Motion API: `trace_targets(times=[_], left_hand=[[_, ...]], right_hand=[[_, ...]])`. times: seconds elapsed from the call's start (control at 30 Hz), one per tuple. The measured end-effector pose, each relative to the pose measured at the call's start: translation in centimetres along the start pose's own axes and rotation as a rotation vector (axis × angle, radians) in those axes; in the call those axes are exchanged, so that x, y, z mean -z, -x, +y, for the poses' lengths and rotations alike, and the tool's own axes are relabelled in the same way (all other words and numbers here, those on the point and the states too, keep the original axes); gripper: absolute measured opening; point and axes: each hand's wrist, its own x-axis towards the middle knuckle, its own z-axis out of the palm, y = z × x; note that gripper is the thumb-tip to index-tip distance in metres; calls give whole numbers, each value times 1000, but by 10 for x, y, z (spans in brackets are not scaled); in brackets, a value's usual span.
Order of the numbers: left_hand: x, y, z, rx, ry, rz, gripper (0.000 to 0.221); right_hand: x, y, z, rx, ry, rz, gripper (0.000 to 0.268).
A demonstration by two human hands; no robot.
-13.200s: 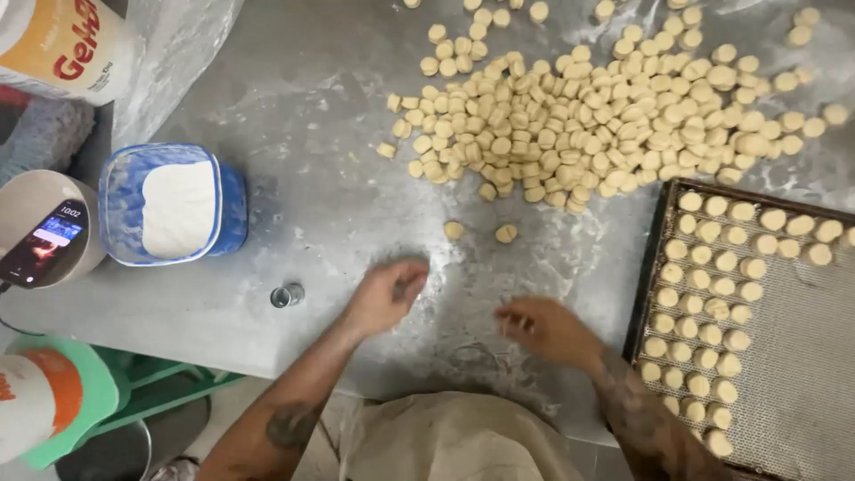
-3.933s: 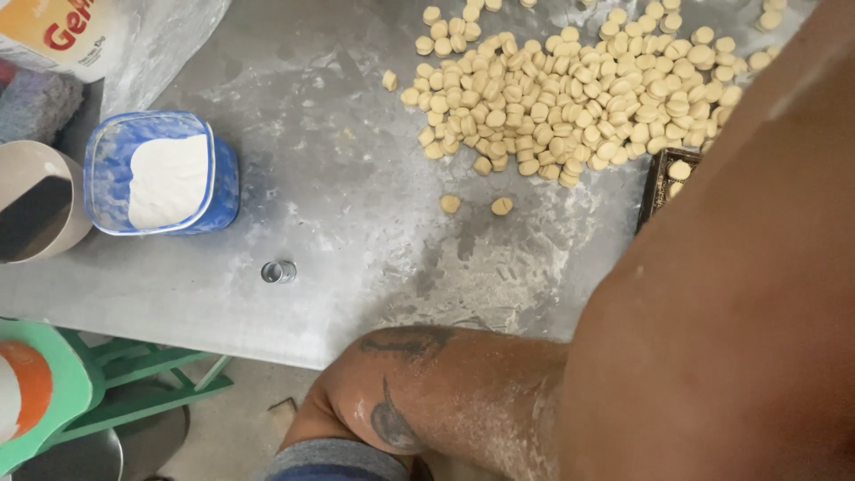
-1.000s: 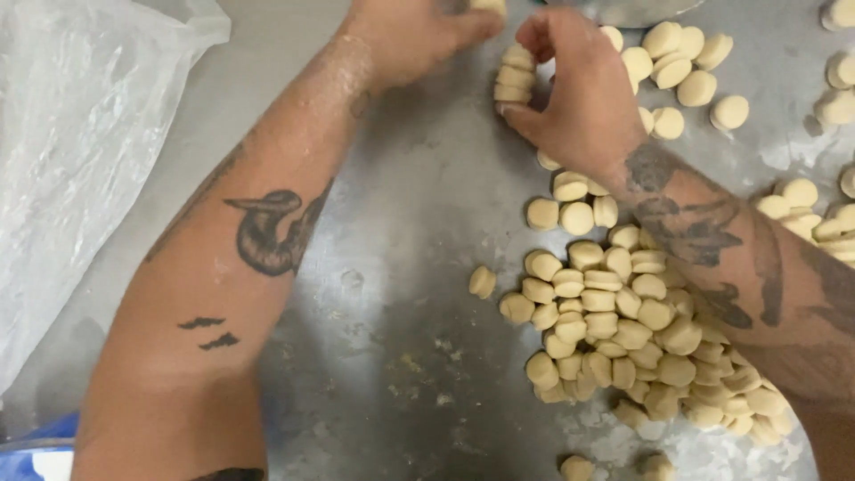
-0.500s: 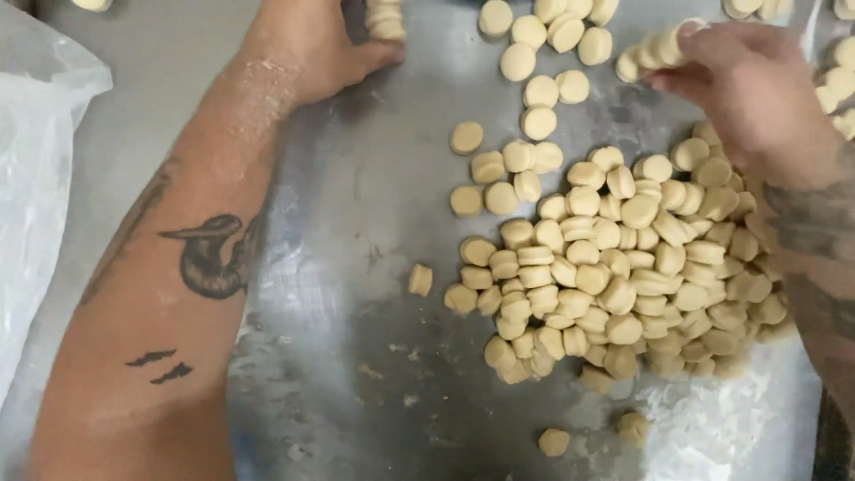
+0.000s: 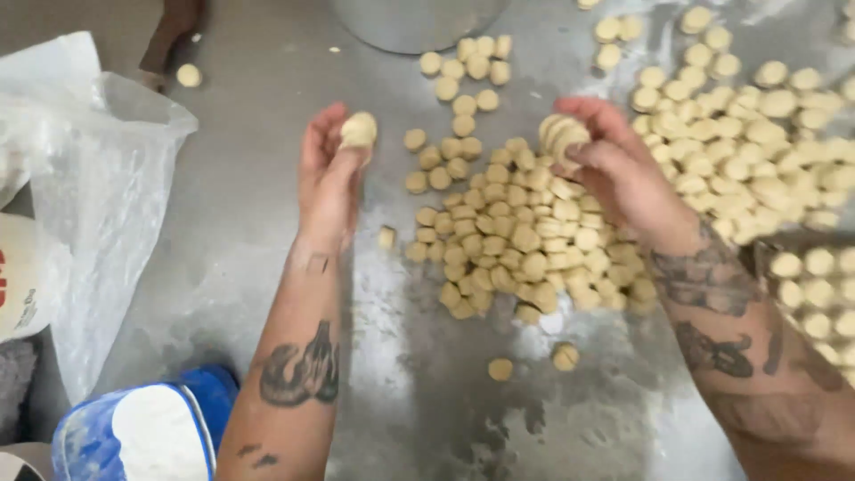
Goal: Picking up small pieces of dough from a table and arranging them in rows on a baking tray.
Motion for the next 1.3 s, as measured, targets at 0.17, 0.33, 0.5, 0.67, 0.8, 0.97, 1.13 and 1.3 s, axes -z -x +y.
trace_targets(times=[0.17, 0.33, 0.5, 0.67, 0.8, 0.97, 1.13, 1.3], left_hand=[[-74, 216, 27, 251, 75, -63, 50], [-92, 408, -43, 510, 51, -141, 43], [-194, 536, -83, 706, -72, -180, 34], [-361, 577, -123, 600, -224, -254, 49], [-477, 569, -190, -19, -570, -577, 49], [-553, 556, -298, -382, -1138, -610, 48], [-556, 555, -343, -595, -1516, -690, 25], [-581, 564, -261, -194, -1080, -545, 58]], right_hand=[[-25, 214, 25, -64, -395, 42, 65], [1, 421, 67, -325, -557, 85, 55], [115, 566, 71, -458, -384, 256, 56], [298, 617, 90, -299, -173, 436, 56], [423, 593, 129, -2, 505, 391, 58], [463, 546, 149, 28, 862, 322, 50], [476, 531, 172, 411, 1014, 258, 24], [479, 548, 143, 326, 724, 196, 57]])
